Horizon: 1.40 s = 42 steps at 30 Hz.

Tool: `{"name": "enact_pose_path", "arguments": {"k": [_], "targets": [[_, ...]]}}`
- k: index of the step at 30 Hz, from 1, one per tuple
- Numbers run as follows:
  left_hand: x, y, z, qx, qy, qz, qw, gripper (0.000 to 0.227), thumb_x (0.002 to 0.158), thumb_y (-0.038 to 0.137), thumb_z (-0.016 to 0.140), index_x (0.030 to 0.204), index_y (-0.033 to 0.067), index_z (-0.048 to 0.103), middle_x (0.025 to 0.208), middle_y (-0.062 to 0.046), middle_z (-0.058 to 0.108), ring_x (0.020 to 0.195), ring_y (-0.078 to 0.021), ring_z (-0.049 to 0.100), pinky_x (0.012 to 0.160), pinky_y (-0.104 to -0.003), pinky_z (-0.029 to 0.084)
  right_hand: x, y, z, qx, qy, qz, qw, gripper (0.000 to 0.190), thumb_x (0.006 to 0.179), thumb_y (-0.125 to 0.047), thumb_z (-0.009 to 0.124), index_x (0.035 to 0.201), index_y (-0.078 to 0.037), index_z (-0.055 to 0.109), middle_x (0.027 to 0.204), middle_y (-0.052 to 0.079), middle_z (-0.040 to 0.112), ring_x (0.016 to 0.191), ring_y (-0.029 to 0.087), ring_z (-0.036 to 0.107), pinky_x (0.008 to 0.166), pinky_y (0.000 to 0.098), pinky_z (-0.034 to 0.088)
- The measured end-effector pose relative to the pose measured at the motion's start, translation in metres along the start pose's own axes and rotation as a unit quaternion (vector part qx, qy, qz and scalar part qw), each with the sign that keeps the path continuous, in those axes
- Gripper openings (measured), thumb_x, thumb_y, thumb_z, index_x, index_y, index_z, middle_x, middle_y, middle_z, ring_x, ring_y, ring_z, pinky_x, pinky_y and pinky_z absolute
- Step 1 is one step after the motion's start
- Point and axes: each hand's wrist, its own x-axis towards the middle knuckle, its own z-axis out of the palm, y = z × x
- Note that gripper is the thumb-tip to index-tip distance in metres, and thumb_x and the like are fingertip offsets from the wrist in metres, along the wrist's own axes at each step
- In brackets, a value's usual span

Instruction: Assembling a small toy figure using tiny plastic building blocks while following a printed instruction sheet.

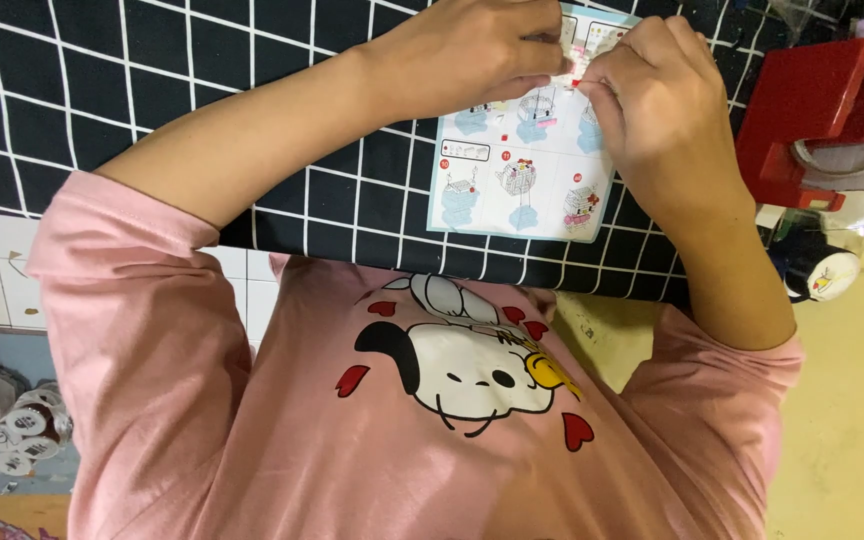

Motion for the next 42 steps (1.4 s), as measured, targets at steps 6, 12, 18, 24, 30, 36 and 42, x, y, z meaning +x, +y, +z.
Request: {"name": "enact_pose_path", "arguments": {"k": [6,12,18,24,30,36,42], "targets": [[0.000,0.000,0.001,0.003,0.002,-0.003,1.000,0.006,0.107,0.007,0.078,0.105,0.0056,0.073,0.096,-0.005,0.057,0.081,-0.0224,0.058,0.058,-0.036,0.043,0.000,-0.002,0.001,-0.111,-0.024,-0.008,0.994,0.013,0.114,-0.007,0.077,0.106,0.002,0.072,0.107,0.013,0.058,0.096,0.032,0.053,0.087,0.0411,0.044],[0.000,0.000,0.002,-0.026,-0.008,-0.012,1.000,0.006,0.107,0.005,0.077,0.105,0.0015,0.072,0.096,-0.007,0.056,0.080,-0.0252,0.058,0.055,-0.038,0.040,0.001,-0.010,0.003,-0.150,-0.010,-0.024,0.988,0.013,0.114,-0.005,0.069,0.103,0.001,0.067,0.105,0.014,0.056,0.094,0.031,0.049,0.085,0.0411,0.041],[0.001,0.001,0.000,-0.060,-0.004,-0.015,0.998,0.005,0.107,0.002,0.077,0.107,-0.0007,0.073,0.097,-0.009,0.057,0.081,-0.0270,0.058,0.058,-0.039,0.041,0.002,-0.017,0.007,-0.234,-0.006,-0.032,0.972,0.016,0.100,0.009,0.052,0.092,-0.003,0.056,0.095,0.012,0.050,0.086,0.027,0.045,0.078,0.0368,0.038],[0.003,0.003,-0.004,-0.076,-0.010,-0.010,0.997,0.009,0.107,-0.001,0.076,0.100,-0.0027,0.071,0.097,-0.010,0.057,0.081,-0.0269,0.058,0.060,-0.038,0.042,-0.002,-0.021,0.015,-0.248,0.016,-0.022,0.968,0.019,0.106,0.007,0.051,0.092,-0.004,0.058,0.095,0.011,0.050,0.088,0.024,0.044,0.079,0.0343,0.040],[0.002,0.002,-0.003,-0.071,-0.011,-0.007,0.997,0.008,0.108,0.001,0.077,0.103,-0.0039,0.073,0.099,-0.011,0.061,0.085,-0.0268,0.061,0.065,-0.037,0.048,-0.003,-0.024,0.017,-0.189,0.032,-0.007,0.981,0.022,0.108,0.010,0.044,0.094,0.001,0.058,0.098,0.014,0.050,0.089,0.026,0.044,0.079,0.0367,0.040],[0.002,0.002,-0.005,-0.090,-0.008,-0.019,0.996,0.006,0.106,0.000,0.079,0.107,-0.0040,0.073,0.103,-0.012,0.063,0.089,-0.0278,0.063,0.064,-0.037,0.049,-0.016,-0.001,0.024,0.060,0.125,-0.023,0.990,0.008,0.105,0.018,0.082,0.107,0.014,0.075,0.104,0.022,0.065,0.094,0.037,0.060,0.086,0.0435,0.049],[0.001,0.002,-0.005,-0.088,-0.031,-0.035,0.995,0.012,0.105,0.001,0.078,0.115,-0.0015,0.073,0.108,-0.011,0.064,0.093,-0.0286,0.063,0.063,-0.039,0.050,-0.023,0.001,0.026,0.111,0.144,0.005,0.983,0.017,0.102,0.021,0.087,0.115,0.012,0.078,0.105,0.021,0.066,0.092,0.034,0.061,0.085,0.0429,0.048]]}}
